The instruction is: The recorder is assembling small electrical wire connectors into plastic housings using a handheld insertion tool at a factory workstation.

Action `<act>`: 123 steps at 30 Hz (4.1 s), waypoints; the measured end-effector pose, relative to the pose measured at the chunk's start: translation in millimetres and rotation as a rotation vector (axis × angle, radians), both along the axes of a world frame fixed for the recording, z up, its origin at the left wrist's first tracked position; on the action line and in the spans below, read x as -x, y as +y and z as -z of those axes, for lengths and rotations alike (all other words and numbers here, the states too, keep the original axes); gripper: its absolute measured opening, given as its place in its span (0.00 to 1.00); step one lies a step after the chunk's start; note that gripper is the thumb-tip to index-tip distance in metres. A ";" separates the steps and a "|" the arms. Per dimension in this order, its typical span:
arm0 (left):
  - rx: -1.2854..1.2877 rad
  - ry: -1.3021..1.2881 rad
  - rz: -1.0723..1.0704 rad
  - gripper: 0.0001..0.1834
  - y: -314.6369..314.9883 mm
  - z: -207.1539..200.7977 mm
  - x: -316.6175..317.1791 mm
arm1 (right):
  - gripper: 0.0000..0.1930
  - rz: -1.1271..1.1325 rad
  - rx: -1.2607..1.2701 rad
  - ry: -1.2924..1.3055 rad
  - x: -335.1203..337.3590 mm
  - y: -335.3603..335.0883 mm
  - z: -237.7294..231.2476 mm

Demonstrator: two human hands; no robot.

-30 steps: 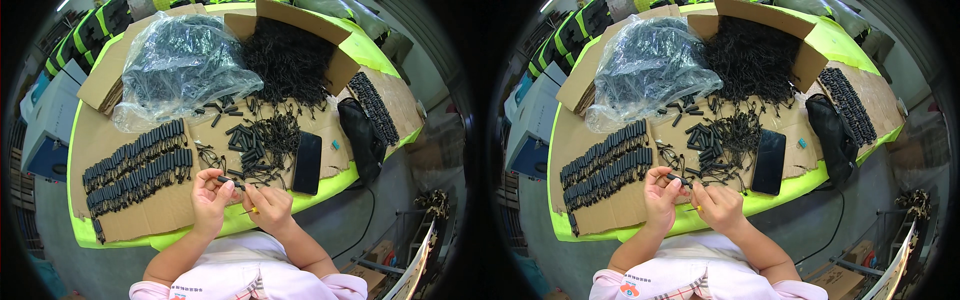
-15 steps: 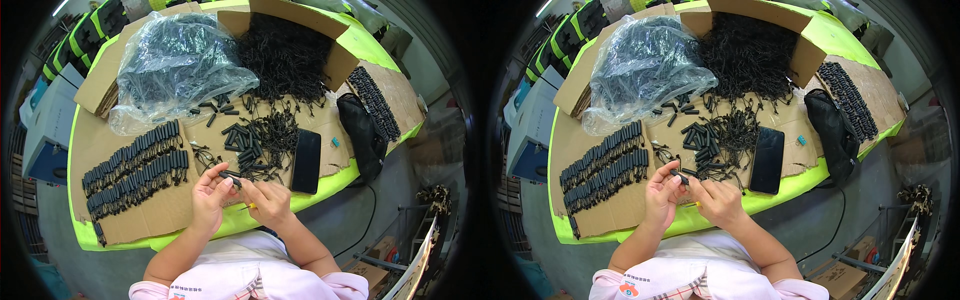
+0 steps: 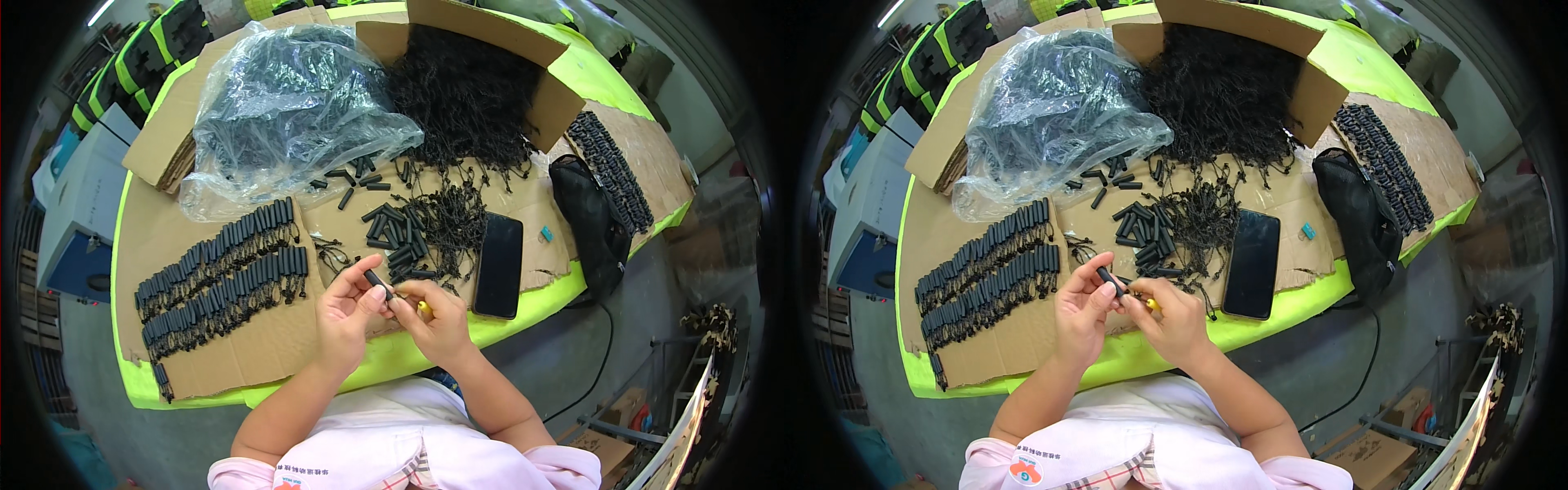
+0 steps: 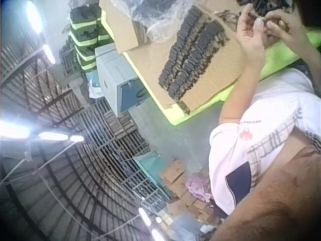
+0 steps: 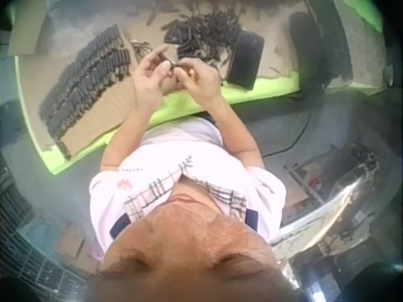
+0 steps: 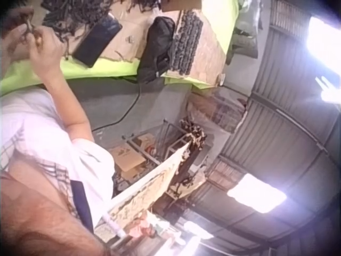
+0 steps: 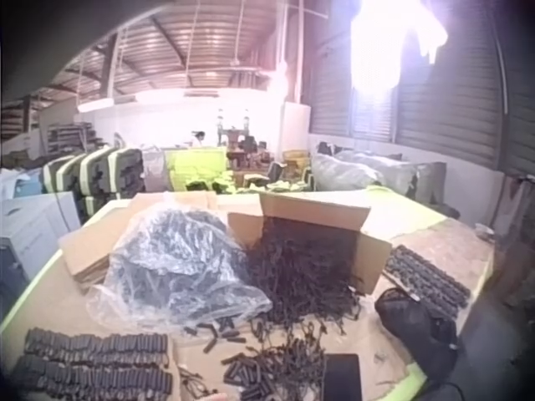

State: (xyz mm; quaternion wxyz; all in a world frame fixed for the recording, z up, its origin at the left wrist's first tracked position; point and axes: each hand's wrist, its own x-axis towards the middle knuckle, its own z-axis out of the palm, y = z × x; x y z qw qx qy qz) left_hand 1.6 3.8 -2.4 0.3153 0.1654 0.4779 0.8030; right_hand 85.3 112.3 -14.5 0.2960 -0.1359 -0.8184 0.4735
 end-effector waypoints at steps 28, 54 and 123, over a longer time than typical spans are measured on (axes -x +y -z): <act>-0.045 0.205 -0.185 0.14 4.1 12.1 -14.2 | 0.30 0.112 -0.457 -0.022 1.2 -14.3 -7.2; -0.181 -0.511 -0.024 0.12 -9.4 -5.0 13.4 | 0.09 -0.215 0.252 0.033 -4.1 0.2 11.3; 0.789 1.491 0.109 0.12 12.2 16.6 28.5 | 0.03 0.060 0.581 -0.009 -27.1 -0.6 15.3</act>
